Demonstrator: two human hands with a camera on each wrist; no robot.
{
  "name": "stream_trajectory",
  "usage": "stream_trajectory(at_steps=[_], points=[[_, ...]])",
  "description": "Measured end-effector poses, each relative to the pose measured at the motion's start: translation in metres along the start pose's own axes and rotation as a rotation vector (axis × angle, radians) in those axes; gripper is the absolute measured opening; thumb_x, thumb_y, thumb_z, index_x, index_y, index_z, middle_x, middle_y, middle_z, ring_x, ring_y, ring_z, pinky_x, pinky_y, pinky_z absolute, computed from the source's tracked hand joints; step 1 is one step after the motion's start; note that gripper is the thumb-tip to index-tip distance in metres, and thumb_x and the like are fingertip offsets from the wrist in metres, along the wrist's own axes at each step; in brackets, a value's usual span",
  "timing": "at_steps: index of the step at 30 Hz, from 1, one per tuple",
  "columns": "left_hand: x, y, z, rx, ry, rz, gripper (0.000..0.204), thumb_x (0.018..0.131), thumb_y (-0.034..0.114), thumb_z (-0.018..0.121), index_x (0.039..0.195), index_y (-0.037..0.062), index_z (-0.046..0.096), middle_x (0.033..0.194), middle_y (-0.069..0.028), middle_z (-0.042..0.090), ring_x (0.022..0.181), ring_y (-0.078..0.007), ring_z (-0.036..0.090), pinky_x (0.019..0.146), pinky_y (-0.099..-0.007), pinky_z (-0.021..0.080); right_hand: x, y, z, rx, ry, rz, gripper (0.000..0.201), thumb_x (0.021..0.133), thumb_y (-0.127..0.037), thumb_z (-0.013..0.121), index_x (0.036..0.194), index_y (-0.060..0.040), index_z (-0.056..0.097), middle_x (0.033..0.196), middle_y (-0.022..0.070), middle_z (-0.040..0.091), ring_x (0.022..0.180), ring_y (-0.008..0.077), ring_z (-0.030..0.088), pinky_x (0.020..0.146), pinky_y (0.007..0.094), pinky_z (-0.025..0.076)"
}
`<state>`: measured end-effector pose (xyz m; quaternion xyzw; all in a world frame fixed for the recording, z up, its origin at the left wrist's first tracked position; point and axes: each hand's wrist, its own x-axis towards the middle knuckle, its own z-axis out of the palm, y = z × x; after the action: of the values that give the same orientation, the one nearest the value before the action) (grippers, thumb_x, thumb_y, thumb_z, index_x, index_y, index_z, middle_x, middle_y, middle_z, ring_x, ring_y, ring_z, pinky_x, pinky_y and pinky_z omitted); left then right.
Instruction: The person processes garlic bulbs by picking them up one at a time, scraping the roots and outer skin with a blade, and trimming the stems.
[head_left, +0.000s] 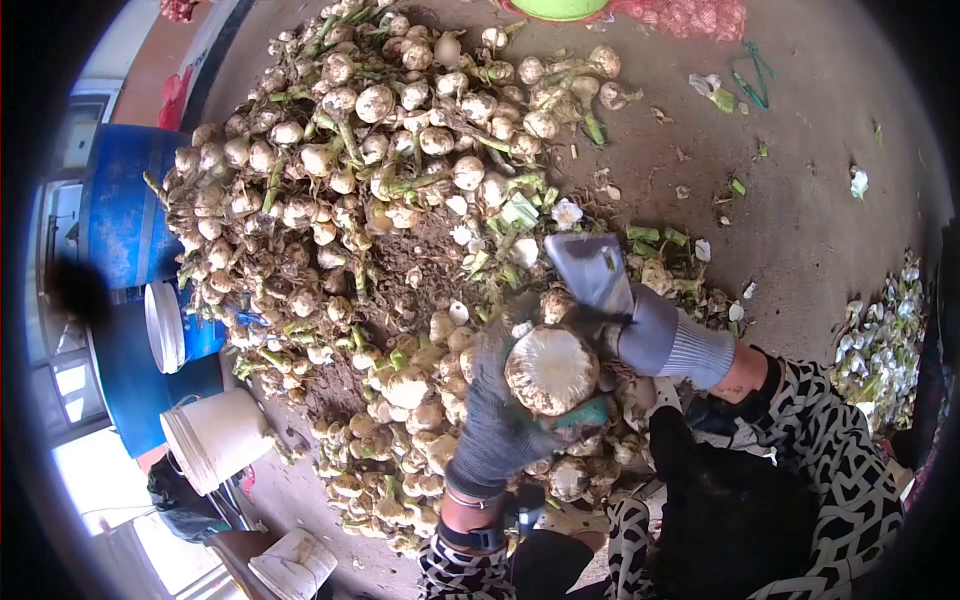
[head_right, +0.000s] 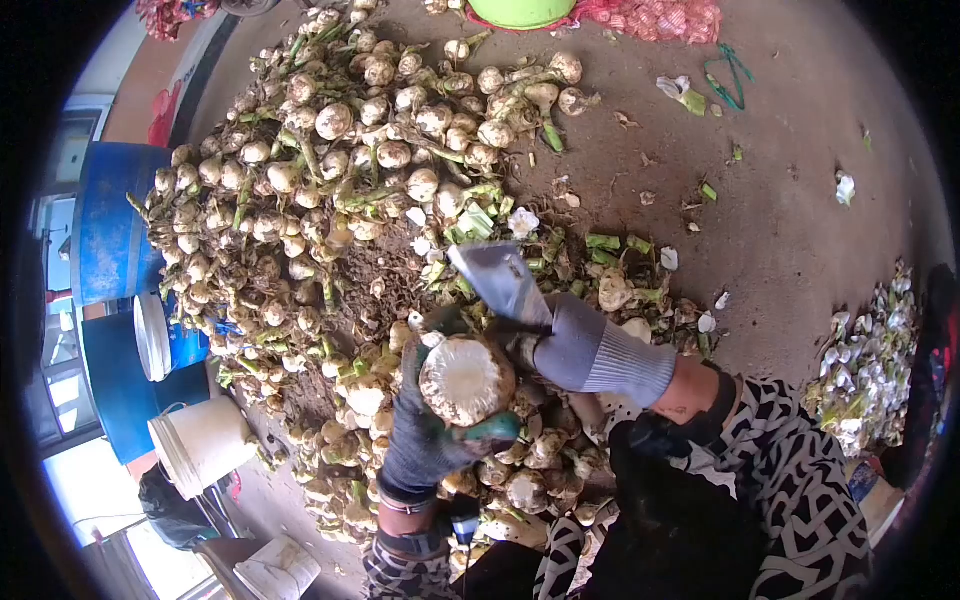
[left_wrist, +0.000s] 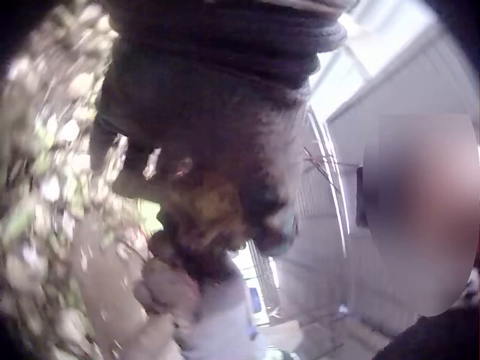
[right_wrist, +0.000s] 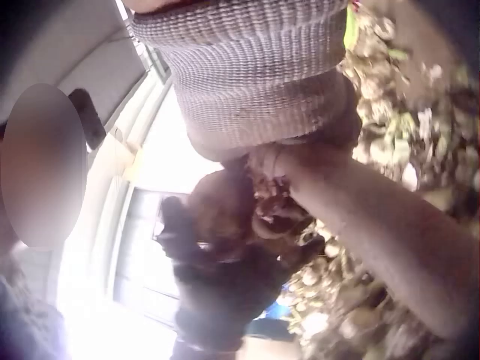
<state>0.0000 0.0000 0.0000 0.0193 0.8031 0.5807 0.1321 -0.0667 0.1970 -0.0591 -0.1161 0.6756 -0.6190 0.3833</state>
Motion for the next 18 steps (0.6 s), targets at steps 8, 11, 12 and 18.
stream_trajectory(at_steps=[8, 11, 12, 18], points=[[-0.01, -0.02, 0.018, -0.59, 0.356, -0.208, 0.057, 0.08, 0.032, 0.076, 0.122, 0.0033, 0.049, 0.118, -0.0088, 0.057, 0.109, -0.0197, 0.056, 0.096, -0.0321, 0.045, -0.001, -0.019, 0.01, -0.181, 0.35, -0.569, 0.01, 0.09, -0.013, 0.062, 0.097, -0.0077, 0.067, 0.083, 0.0142, 0.068, 0.075, 0.0293, 0.068, 0.066, 0.0343, 0.052], [-0.011, -0.003, 0.015, -0.625, 0.37, -0.185, 0.055, 0.077, 0.043, 0.076, 0.11, 0.0044, 0.056, 0.112, -0.0066, 0.058, 0.105, -0.0176, 0.055, 0.095, -0.0324, 0.043, -0.004, -0.033, -0.002, -0.25, 0.248, -0.439, 0.005, 0.088, -0.013, 0.063, 0.09, -0.0084, 0.064, 0.081, 0.0126, 0.067, 0.075, 0.0319, 0.066, 0.067, 0.0391, 0.052], [-0.013, 0.006, 0.011, -0.605, 0.336, -0.133, 0.059, 0.076, 0.05, 0.076, 0.109, 0.0047, 0.056, 0.111, -0.0062, 0.058, 0.104, -0.0171, 0.055, 0.093, -0.0322, 0.043, 0.003, -0.01, -0.004, -0.386, 0.188, -0.466, 0.007, 0.087, -0.014, 0.063, 0.091, -0.009, 0.064, 0.082, 0.0129, 0.067, 0.075, 0.0331, 0.066, 0.066, 0.0398, 0.052], [-0.041, 0.008, -0.062, -0.316, -0.049, -0.091, 0.048, 0.081, 0.039, 0.075, 0.109, 0.0032, 0.062, 0.111, -0.0105, 0.062, 0.106, -0.0239, 0.059, 0.094, -0.0367, 0.045, 0.034, 0.047, -0.002, -0.623, 0.167, -0.147, 0.019, 0.086, -0.02, 0.062, 0.098, -0.0078, 0.068, 0.08, 0.0206, 0.066, 0.073, 0.0388, 0.064, 0.062, 0.0423, 0.049]])
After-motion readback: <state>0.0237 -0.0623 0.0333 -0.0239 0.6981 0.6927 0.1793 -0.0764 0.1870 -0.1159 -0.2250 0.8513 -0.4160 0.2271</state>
